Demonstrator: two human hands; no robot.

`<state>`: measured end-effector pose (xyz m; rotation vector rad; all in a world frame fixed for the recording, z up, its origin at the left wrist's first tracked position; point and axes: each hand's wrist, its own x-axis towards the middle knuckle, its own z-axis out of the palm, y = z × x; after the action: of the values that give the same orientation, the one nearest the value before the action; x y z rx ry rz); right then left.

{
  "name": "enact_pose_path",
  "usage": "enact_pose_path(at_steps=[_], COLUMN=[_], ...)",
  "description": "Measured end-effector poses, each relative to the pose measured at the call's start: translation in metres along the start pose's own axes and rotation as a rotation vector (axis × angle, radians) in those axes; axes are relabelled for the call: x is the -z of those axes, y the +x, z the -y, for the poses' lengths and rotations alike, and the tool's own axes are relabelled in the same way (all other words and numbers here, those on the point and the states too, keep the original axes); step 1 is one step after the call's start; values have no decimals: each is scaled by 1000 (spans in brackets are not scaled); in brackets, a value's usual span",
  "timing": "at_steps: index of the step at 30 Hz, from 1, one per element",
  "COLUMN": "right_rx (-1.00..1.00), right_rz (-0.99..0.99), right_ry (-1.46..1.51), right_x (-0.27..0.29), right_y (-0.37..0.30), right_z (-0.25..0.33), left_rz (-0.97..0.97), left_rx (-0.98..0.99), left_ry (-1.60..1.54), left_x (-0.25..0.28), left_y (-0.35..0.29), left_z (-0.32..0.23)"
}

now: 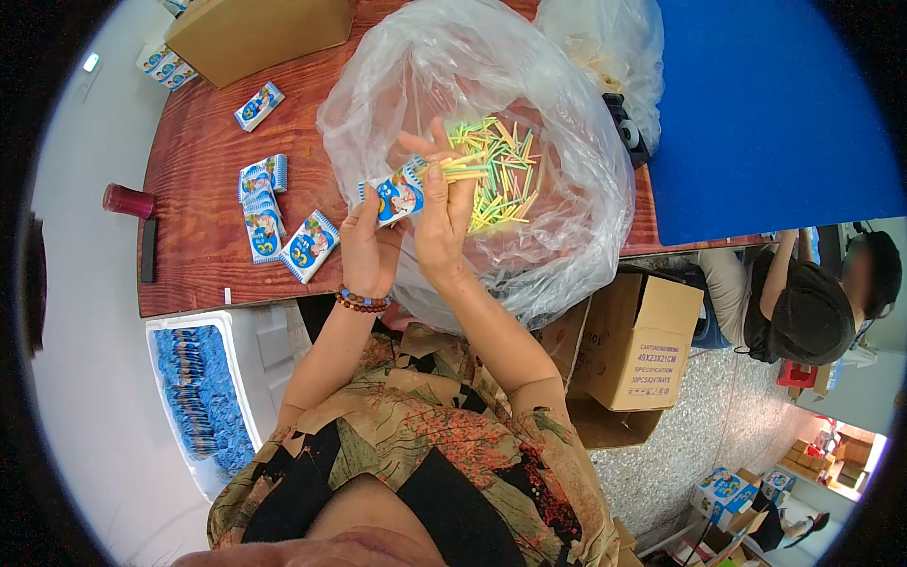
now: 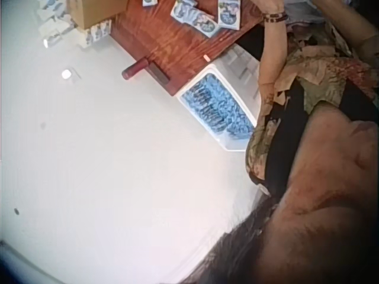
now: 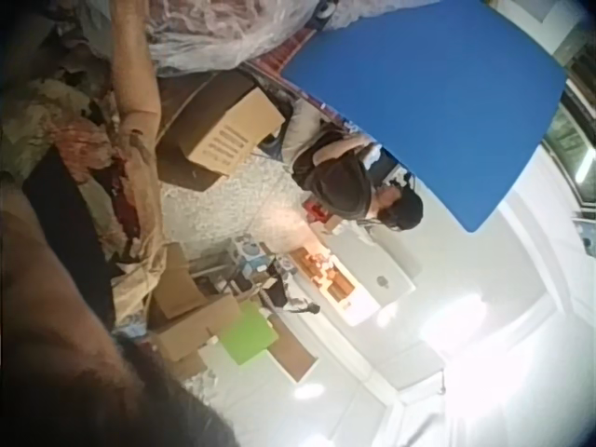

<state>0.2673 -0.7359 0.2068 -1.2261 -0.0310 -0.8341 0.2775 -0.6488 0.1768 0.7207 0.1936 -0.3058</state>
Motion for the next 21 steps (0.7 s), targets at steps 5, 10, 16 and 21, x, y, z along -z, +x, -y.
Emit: enact_pose_path(at_steps=[5, 10, 16, 21], right_rx=[-235, -276, -312, -384], right_rz=[-11, 9, 183, 217], right_ry=[143, 273, 33, 10], right_x=[-8, 8, 13, 17], right_y=[2, 18, 24, 36], right_z=[7, 5, 3, 12], left_rz=[51, 89, 147, 118], left_rx=[25, 28, 43, 70], left_ry=[-34, -69, -98, -155], left_x=[3, 1, -1, 1], left_y=[6, 12, 19, 23], left_z=[5, 10, 14, 15])
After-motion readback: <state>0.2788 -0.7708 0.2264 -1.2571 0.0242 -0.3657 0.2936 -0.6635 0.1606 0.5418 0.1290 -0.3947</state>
